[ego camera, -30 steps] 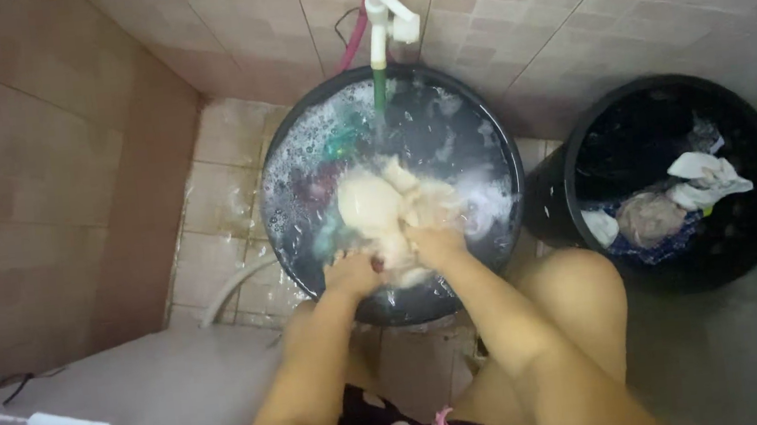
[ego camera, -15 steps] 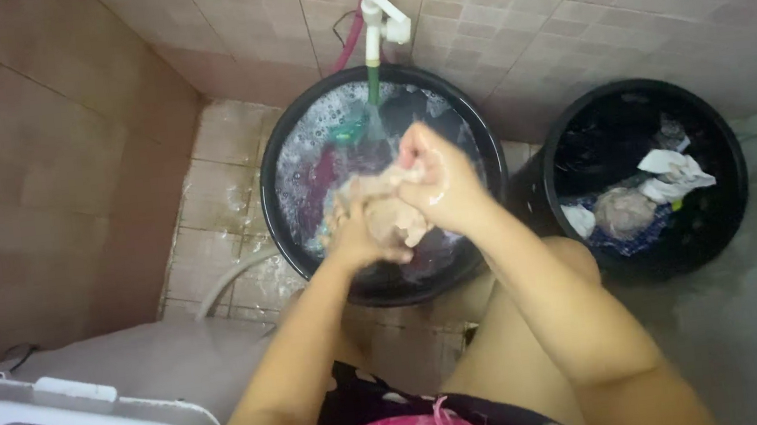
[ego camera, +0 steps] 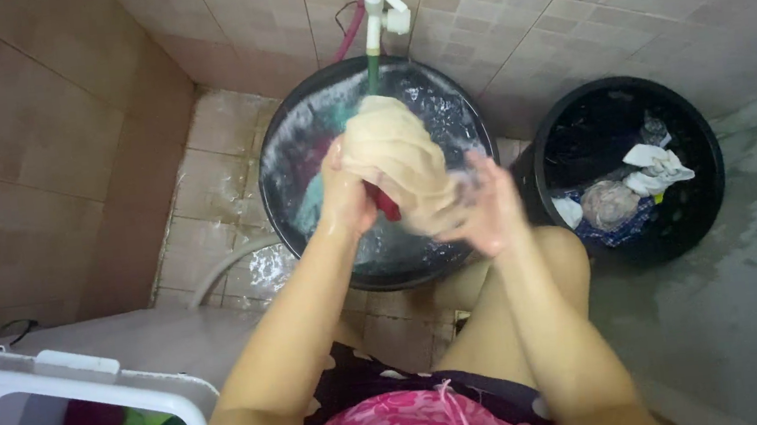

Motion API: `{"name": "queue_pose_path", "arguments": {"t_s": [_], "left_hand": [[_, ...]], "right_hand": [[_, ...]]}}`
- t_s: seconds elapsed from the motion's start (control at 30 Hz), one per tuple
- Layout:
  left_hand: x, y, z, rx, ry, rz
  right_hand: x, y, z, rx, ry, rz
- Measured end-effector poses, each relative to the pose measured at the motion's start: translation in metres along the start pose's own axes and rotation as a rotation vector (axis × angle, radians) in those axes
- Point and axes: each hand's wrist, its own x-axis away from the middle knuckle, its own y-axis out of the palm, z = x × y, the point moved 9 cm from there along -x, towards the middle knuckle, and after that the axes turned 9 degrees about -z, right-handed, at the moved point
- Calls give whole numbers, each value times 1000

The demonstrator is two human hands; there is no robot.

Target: Washing and rinsing clothes by hand in buckets and a small washing machine.

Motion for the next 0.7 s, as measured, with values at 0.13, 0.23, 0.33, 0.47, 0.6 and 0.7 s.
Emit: {"name": "queue_pose_path", "arguments": {"t_s": [0.13, 0.23, 0.33, 0.47, 0.6, 0.7], "left_hand": [[21, 23, -15, 78, -94, -5], [31, 41, -21, 196, -223, -51], [34, 55, -3, 358, -254, -120], [19, 25, 11, 253, -163, -74], [-3, 32, 12, 292, -273, -69], [-13, 63, 11, 320, -451, -189]], "right_hand": [[-30, 5, 11, -80, -75, -221], [-62, 14, 17, -168, -167, -457], [-79, 15, 18, -255, -243, -671], [-76, 36, 6, -312, -234, -710], [-51, 41, -36, -107, -410, -512], [-11, 59, -64, 285, -689, -598]]}}
